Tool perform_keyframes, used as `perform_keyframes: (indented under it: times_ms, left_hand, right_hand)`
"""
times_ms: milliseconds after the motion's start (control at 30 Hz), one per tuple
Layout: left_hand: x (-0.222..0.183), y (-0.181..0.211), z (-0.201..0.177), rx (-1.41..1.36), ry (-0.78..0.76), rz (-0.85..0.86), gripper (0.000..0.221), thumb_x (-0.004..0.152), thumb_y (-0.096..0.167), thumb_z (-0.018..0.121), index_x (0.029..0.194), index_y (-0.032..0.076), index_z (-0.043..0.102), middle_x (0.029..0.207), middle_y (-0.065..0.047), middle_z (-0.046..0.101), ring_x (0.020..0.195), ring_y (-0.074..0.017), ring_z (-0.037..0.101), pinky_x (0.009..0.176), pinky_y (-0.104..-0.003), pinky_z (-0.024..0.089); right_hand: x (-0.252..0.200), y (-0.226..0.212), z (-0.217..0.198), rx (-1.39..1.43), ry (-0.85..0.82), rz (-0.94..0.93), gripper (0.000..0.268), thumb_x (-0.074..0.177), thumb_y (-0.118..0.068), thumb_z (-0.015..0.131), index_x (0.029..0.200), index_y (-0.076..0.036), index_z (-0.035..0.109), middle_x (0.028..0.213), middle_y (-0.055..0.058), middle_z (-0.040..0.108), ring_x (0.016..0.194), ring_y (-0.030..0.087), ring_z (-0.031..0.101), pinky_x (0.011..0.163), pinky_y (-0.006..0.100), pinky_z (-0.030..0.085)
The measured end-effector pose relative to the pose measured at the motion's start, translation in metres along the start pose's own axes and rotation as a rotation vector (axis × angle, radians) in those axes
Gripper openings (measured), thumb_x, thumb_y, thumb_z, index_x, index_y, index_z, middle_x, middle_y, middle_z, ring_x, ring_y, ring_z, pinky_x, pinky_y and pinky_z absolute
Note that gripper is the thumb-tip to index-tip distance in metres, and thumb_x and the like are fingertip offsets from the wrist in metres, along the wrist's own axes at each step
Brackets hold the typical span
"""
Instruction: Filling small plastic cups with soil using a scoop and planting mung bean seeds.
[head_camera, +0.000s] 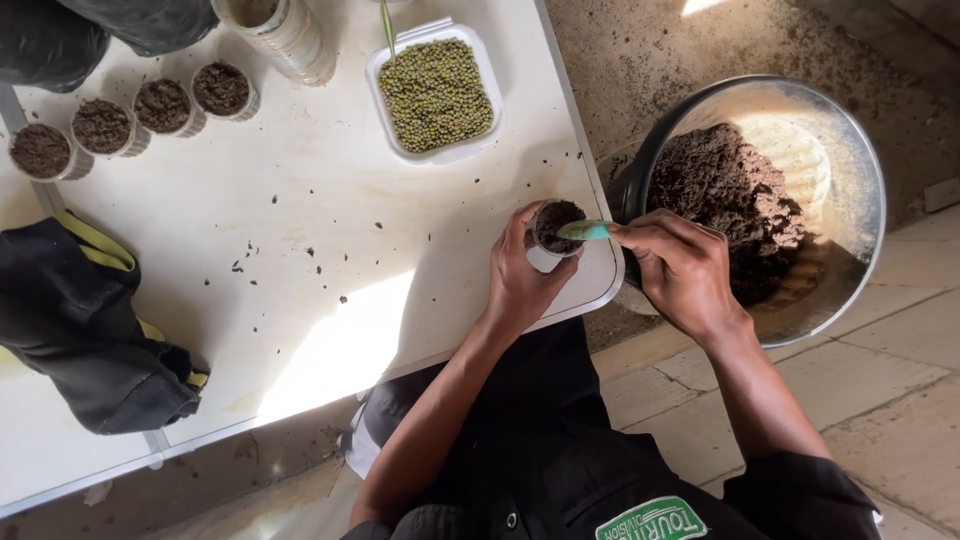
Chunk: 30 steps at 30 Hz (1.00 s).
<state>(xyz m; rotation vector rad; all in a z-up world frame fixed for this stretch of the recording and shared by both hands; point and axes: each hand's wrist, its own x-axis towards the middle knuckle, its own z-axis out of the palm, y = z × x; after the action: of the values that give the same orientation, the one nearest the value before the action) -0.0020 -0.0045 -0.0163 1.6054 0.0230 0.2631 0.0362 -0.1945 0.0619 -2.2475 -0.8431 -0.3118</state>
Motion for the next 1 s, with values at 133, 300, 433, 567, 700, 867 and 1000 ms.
perform_keyframes:
  times_ms: [133, 300, 433, 567, 700, 867, 1000]
  left_hand:
    - [0.001, 0.004, -0.002, -0.033, 0.001, 0.02, 0.061, 0.087, 0.009, 0.079, 0.139, 0.001, 0.048, 0.125, -0.027, 0.06, 0.112, -0.0564, 0.063, 0.09, -0.064, 0.058]
    - [0.001, 0.004, -0.001, -0.022, 0.021, 0.007, 0.065, 0.08, 0.004, 0.081, 0.138, 0.003, 0.051, 0.126, -0.023, 0.062, 0.113, -0.0534, 0.065, 0.089, -0.057, 0.06]
    - [0.001, 0.003, -0.001, -0.027, 0.025, 0.022, 0.064, 0.082, 0.003, 0.08, 0.138, 0.003, 0.051, 0.126, -0.024, 0.062, 0.114, -0.0543, 0.064, 0.089, -0.058, 0.06]
    - [0.001, 0.003, -0.001, -0.017, 0.036, 0.017, 0.065, 0.079, 0.004, 0.082, 0.137, 0.002, 0.052, 0.125, -0.024, 0.063, 0.114, -0.0527, 0.065, 0.088, -0.056, 0.06]
    - [0.003, 0.004, -0.001, -0.022, 0.033, 0.014, 0.064, 0.079, 0.002, 0.081, 0.137, 0.003, 0.053, 0.125, -0.023, 0.064, 0.114, -0.0525, 0.065, 0.089, -0.055, 0.06]
    - [0.005, 0.008, -0.003, -0.025, 0.034, 0.028, 0.064, 0.079, 0.002, 0.079, 0.138, 0.004, 0.052, 0.125, -0.024, 0.063, 0.115, -0.054, 0.063, 0.089, -0.057, 0.06]
    - [0.004, 0.011, -0.004, -0.021, 0.026, 0.028, 0.064, 0.08, 0.001, 0.08, 0.137, 0.002, 0.051, 0.125, -0.025, 0.063, 0.115, -0.0541, 0.063, 0.09, -0.058, 0.059]
  right_hand:
    - [-0.002, 0.002, 0.004, 0.088, 0.042, 0.021, 0.022, 0.1, 0.005, 0.066, 0.102, -0.011, 0.08, 0.091, 0.006, 0.076, 0.068, 0.027, 0.07, 0.052, 0.032, 0.05]
    - [-0.011, 0.015, 0.005, 0.101, 0.021, 0.001, 0.021, 0.098, 0.01, 0.066, 0.099, -0.007, 0.079, 0.087, 0.009, 0.075, 0.069, 0.028, 0.07, 0.054, 0.033, 0.05]
    - [-0.01, 0.009, 0.004, 0.07, -0.001, -0.027, 0.022, 0.098, 0.008, 0.067, 0.098, -0.01, 0.08, 0.088, 0.007, 0.075, 0.07, 0.028, 0.07, 0.055, 0.033, 0.05]
    - [-0.005, 0.003, 0.002, 0.01, -0.03, -0.057, 0.023, 0.098, 0.01, 0.065, 0.099, -0.009, 0.079, 0.085, 0.009, 0.073, 0.067, 0.03, 0.066, 0.052, 0.035, 0.048]
    - [0.0, 0.003, -0.001, -0.093, -0.042, -0.076, 0.026, 0.098, 0.012, 0.064, 0.097, -0.009, 0.079, 0.085, 0.007, 0.073, 0.063, 0.028, 0.066, 0.049, 0.033, 0.045]
    - [0.006, 0.007, 0.003, -0.004, 0.008, -0.078, 0.025, 0.098, 0.013, 0.063, 0.096, -0.007, 0.078, 0.085, 0.009, 0.074, 0.064, 0.029, 0.066, 0.049, 0.032, 0.045]
    - [0.017, -0.01, 0.001, -0.048, -0.026, -0.049, 0.022, 0.101, 0.009, 0.064, 0.094, -0.007, 0.077, 0.081, 0.01, 0.072, 0.056, 0.031, 0.062, 0.045, 0.034, 0.043]
